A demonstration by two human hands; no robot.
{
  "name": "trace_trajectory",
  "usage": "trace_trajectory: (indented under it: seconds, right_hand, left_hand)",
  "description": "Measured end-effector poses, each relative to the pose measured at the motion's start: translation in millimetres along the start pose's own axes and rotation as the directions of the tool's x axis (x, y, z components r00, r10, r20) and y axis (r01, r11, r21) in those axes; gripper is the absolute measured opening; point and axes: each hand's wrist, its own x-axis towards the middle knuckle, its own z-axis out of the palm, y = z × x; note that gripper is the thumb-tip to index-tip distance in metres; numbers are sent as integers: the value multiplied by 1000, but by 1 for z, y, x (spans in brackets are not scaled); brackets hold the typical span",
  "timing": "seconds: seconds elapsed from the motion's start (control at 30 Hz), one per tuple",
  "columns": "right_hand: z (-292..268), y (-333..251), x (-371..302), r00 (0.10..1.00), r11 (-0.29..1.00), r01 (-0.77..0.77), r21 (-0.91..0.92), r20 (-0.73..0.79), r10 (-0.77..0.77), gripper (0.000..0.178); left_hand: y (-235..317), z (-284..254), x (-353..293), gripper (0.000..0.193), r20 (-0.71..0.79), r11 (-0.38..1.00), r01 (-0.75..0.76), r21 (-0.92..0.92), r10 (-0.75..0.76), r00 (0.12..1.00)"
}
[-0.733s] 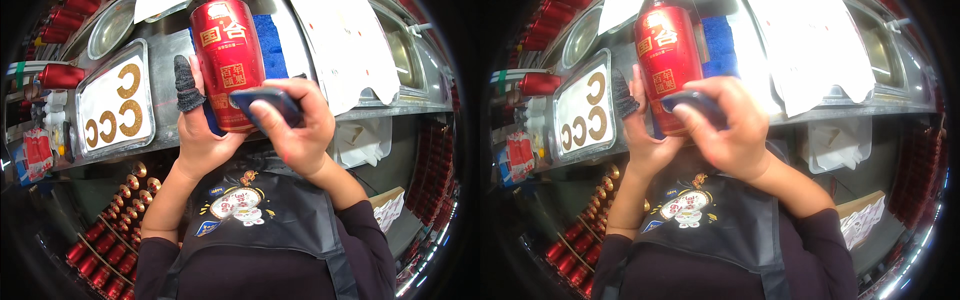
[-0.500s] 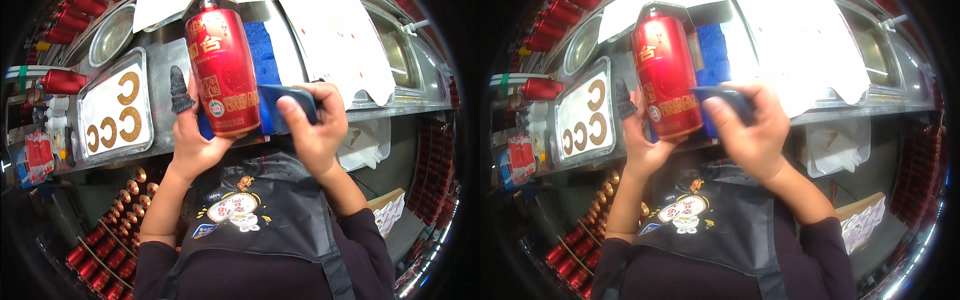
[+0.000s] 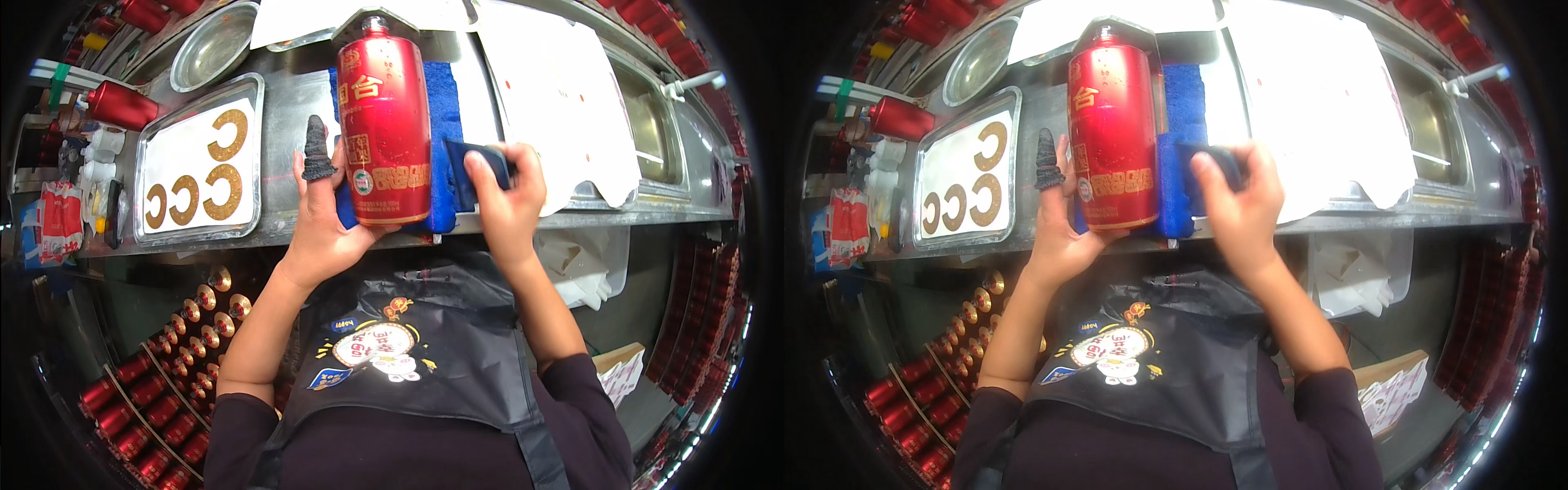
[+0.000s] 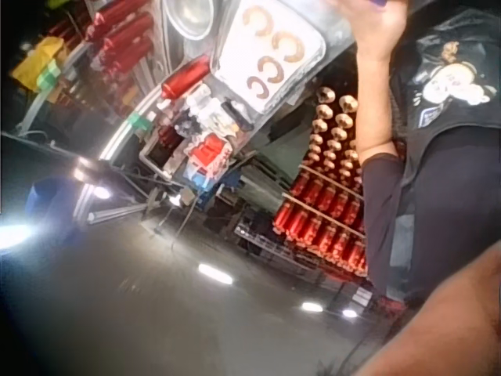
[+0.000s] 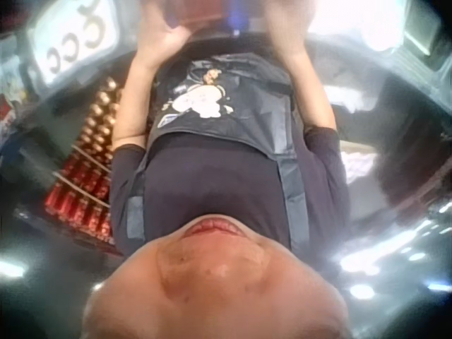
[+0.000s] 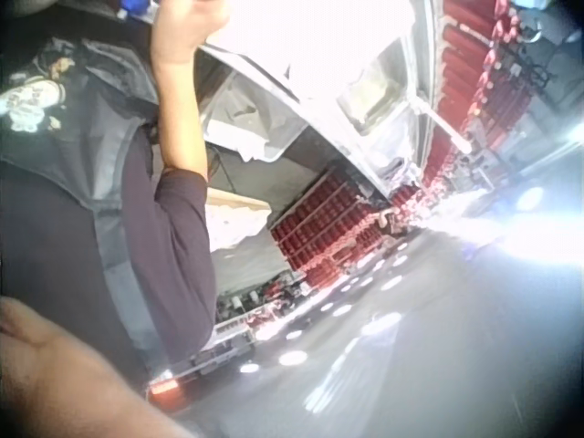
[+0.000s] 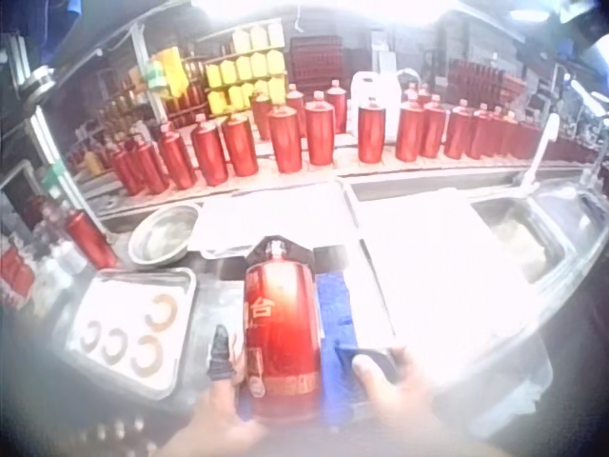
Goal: The person picks up red bottles, applies gold circular labels to the necks, and wipes the bottles with a cloth. The person handles multiple bottles one at a time, placing them on a tray after labeling.
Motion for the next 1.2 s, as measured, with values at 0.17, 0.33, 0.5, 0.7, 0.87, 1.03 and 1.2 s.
trace_trajectory:
  seconds: [0.17, 0.33, 0.5, 0.7, 0.87, 1.03, 1.2]
  right_hand:
    - [5, -12, 4, 981, 980, -182, 81, 89, 175, 21]
    - [3, -15, 5, 979, 986, 165, 39, 119, -168, 16]
    - [15, -15, 0, 973, 964, 226, -141, 76, -217, 18]
    - [36, -31, -22, 656, 646, 741, -182, 405, -637, 35]
    - [15, -38, -15, 872, 905, 426, 3, 265, -412, 17]
    - [-4, -30, -2, 982, 989, 147, 30, 119, -150, 15]
    - [-17, -22, 6, 934, 958, 285, -29, 233, -271, 16]
  left_hand:
    - [4, 2, 4, 102, -25, 999, 35, 8, -35, 999]
    - [20, -5, 7, 107, -66, 1000, 10, 8, -10, 998]
    - [29, -7, 4, 98, -173, 942, -154, 298, 212, 962]
    - [15, 2, 8, 93, -231, 896, -260, 359, 355, 906]
    - [20, -1, -5, 92, -296, 989, -127, 79, 145, 944]
    - [30, 15, -14, 45, -250, 946, -118, 301, 198, 948]
    - [16, 17, -21, 51, -318, 964, -6, 265, 94, 944]
